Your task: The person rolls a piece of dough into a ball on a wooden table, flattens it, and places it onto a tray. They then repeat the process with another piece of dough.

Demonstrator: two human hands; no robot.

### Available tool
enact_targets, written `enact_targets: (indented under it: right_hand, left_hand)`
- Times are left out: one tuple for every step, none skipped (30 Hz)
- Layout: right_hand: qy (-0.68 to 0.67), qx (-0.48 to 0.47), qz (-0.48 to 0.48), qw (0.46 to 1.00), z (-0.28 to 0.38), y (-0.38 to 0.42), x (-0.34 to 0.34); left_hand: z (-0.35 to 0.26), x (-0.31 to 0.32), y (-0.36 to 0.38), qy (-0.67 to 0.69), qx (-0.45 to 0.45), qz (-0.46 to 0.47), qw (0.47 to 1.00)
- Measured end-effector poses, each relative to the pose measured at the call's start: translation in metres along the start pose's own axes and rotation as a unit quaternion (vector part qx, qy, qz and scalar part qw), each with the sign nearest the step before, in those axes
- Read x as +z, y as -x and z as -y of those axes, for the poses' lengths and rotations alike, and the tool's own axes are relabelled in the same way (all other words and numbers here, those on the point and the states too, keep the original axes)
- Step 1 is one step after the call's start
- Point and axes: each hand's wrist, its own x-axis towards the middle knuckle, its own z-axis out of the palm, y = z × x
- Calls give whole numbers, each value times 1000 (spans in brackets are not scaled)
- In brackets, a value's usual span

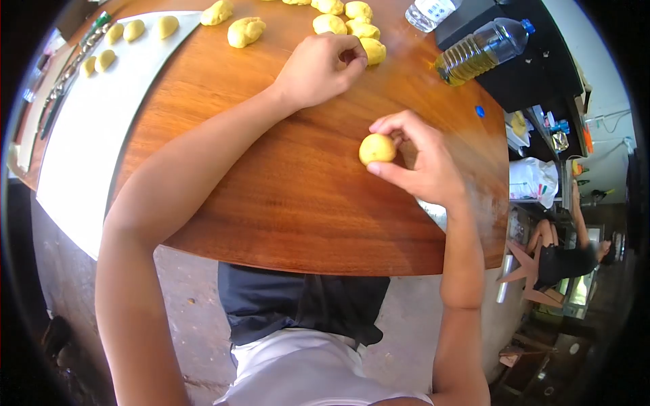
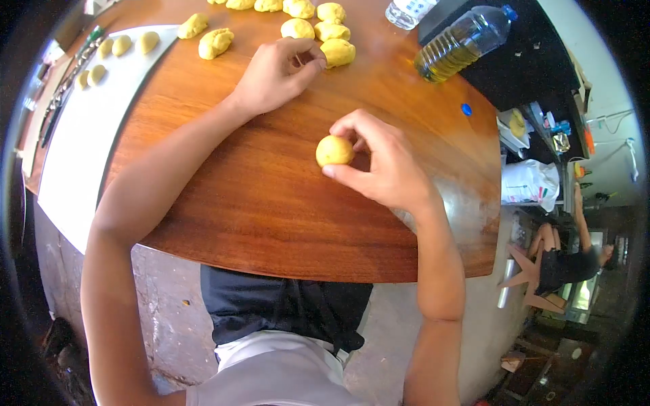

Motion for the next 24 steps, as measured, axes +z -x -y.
enact_targets:
  right_hand:
    - [-43, 21, -39, 998, -4, 3, 1]
    - [-38, 23, -36, 998, -3, 1, 0]
    - [54, -20, -67, 996, -1, -1, -1]
    - [144, -62, -97, 983, 2, -1, -1]
    - [179, -95, -70, 977, 9, -2, -1]
    - [180, -93, -69, 977, 13, -1, -3]
    - [129, -109, -25, 985, 15, 0, -7]
    - [77, -124, 20, 989, 16, 3, -10]
    - [-5, -85, 3, 996, 16, 7, -11]
    - [-5, -83, 7, 997, 12, 9, -11]
    - [-25, -59, -30, 998, 6, 9, -11]
    - [-43, -35, -69, 996, 2, 8, -12]
    - [-35, -18, -69, 997, 0, 8, -12]
    - [-32, -16, -70, 997, -3, 9, -13]
    - [-62, 28, -63, 996, -7, 10, -14]
    - [-93, 72, -56, 991, -11, 12, -15]
    - [-91, 72, -57, 992, -14, 12, -12]
    - [-113, 63, -40, 991, -16, 10, -6]
    - [-136, 54, -22, 989, -16, 7, -1]
    - [-136, 54, -22, 989, -14, 6, 3]
    - [-124, 48, -5, 991, -12, 5, 6]
    - [-111, 43, 11, 993, -10, 4, 9]
    - [-108, 24, -6, 994, -6, 3, 12]
    - [-109, 24, -6, 994, -3, 3, 11]
  left_hand:
    - [0, 0, 0, 7, -36, 2, 999]
    - [0, 0, -1, 11, -70, 5, 998]
    - [0, 0, -2, 16, -70, 2, 997]
    - [-1, 0, -2, 20, -76, 4, 997]
    - [-1, -1, -2, 24, -82, 8, 996]
    - [-2, -1, -3, 27, -83, 7, 996]
    - [-2, 0, -3, 21, -91, 15, 995]
    - [-2, 0, -2, 15, -102, 21, 994]
    - [-2, -1, -1, 18, -106, 19, 994]
    - [-2, -1, -1, 13, -97, 19, 995]
    - [-1, -1, -1, 9, -86, 21, 996]
    - [-1, -1, -1, 12, -87, 20, 996]
    - [-1, -1, -1, 7, -87, 28, 996]
    - [-1, -1, -1, 3, -86, 35, 996]
    - [-2, -1, -2, 5, -84, 33, 996]
    - [-2, -1, -2, 4, -82, 40, 996]
    - [-2, -1, -2, 2, -80, 47, 996]
    - [-2, -1, -2, 2, -79, 46, 996]
    - [-2, -1, -1, 5, -74, 42, 996]
    - [-2, -1, -1, 7, -69, 40, 997]
    - [-2, -1, -1, 6, -69, 41, 997]
    - [-2, -1, 0, 7, -72, 47, 996]
    - [-2, -1, -1, 7, -75, 52, 996]
    - [-2, -2, -1, 6, -75, 53, 996]
